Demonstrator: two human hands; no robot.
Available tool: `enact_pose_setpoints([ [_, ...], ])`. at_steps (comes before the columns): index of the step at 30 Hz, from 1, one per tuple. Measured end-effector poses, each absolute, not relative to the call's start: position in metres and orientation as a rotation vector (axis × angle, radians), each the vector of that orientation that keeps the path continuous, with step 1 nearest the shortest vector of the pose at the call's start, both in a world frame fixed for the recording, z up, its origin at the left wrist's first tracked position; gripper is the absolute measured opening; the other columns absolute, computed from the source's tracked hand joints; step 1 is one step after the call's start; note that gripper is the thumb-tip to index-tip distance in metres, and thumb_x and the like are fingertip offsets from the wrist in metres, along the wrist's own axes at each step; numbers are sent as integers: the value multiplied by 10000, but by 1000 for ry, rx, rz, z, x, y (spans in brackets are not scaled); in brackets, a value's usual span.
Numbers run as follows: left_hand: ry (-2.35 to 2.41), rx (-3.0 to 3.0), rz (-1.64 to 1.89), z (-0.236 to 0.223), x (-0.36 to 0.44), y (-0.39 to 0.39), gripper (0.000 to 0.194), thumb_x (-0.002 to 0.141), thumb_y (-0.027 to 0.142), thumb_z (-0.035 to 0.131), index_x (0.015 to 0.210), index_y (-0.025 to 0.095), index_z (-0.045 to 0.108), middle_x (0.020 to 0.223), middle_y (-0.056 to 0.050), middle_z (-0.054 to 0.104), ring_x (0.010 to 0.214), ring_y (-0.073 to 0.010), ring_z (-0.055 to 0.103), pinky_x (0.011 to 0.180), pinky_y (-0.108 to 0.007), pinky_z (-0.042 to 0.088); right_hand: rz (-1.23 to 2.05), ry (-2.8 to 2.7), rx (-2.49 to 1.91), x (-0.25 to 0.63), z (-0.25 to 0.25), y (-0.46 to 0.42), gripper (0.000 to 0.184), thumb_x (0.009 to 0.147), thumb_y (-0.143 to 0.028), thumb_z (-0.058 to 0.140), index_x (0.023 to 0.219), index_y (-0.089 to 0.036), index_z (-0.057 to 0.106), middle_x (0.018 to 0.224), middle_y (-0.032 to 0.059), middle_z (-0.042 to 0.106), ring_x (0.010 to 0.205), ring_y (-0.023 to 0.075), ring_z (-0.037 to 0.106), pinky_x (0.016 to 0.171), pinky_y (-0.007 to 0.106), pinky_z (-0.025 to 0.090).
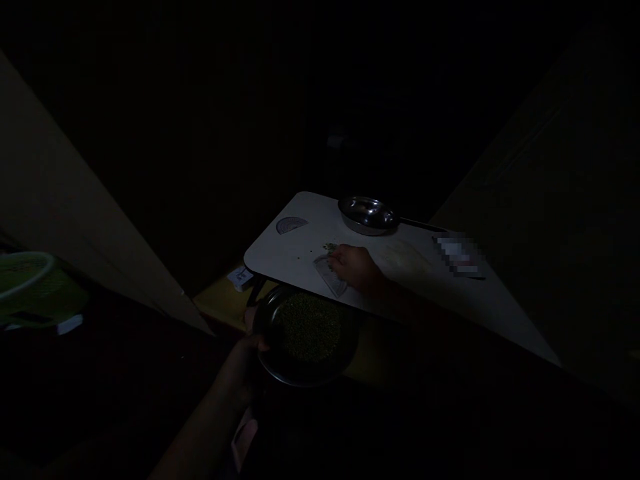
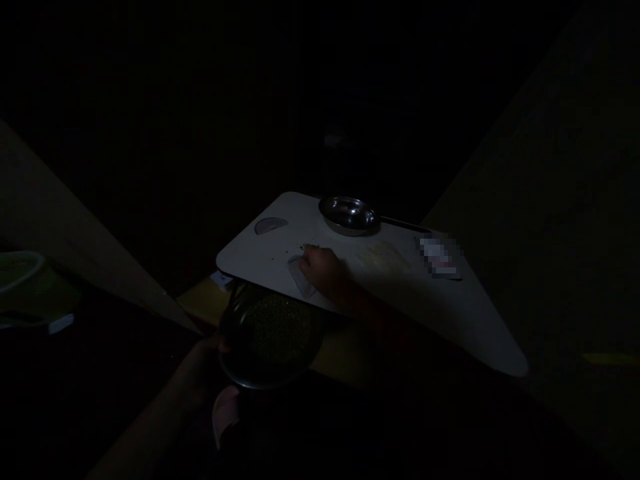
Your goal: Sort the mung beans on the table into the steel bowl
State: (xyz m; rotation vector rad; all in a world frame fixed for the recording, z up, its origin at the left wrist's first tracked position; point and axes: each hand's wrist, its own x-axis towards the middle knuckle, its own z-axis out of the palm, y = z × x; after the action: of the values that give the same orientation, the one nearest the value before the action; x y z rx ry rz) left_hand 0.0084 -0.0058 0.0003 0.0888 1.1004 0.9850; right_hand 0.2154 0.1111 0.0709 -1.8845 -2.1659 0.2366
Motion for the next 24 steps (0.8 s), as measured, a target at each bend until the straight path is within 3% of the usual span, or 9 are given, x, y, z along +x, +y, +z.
enact_pose_setpoints([
  [5, 1142, 101, 1023, -8, 7, -4, 227, 467, 30, 567, 640, 177, 553, 479, 7, 528, 472, -160, 537, 461, -272, 423, 42, -2102, -1962, 209, 68, 132, 274, 900, -213, 459, 979, -111, 700, 951, 163, 739, 864, 228, 684, 686, 281, 457],
  [11, 1111, 141, 1108, -6, 2, 1, 193, 480, 24, 544, 607, 166, 577, 467, 0, 525, 430, -122, 487, 449, -241, 390, 131, -2249, -1816, 205, 66, 154, 272, 938, -242, 459, 1074, -155, 678, 1010, 130, 738, 925, 223, 679, 736, 283, 462],
  [15, 1143, 117, 1092, 7, -5, 4, 160, 499, 1, 524, 537, 153, 555, 436, 8, 480, 414, -103, 446, 465, -241, 407, 263, -2388, -1623, 189, 62, 147, 263, 931, -261, 493, 1091, -180, 686, 1030, 107, 736, 916, 203, 672, 751, 279, 451],
  [20, 1107, 96, 1033, 3, -16, 6, 139, 526, 14, 551, 577, 140, 579, 498, -6, 528, 469, -118, 494, 496, -255, 447, 513, -2477, -1329, 176, 66, 124, 219, 908, -242, 524, 1028, -200, 702, 895, 39, 736, 791, 136, 649, 710, 237, 429],
  [24, 1071, 201, 1071, -6, -16, 4, 204, 534, 3, 584, 670, 149, 624, 543, 0, 582, 479, -120, 515, 486, -247, 442, 318, -2278, -1558, 198, 83, 114, 259, 913, -227, 477, 1054, -169, 685, 885, 69, 725, 772, 155, 635, 684, 250, 419],
])
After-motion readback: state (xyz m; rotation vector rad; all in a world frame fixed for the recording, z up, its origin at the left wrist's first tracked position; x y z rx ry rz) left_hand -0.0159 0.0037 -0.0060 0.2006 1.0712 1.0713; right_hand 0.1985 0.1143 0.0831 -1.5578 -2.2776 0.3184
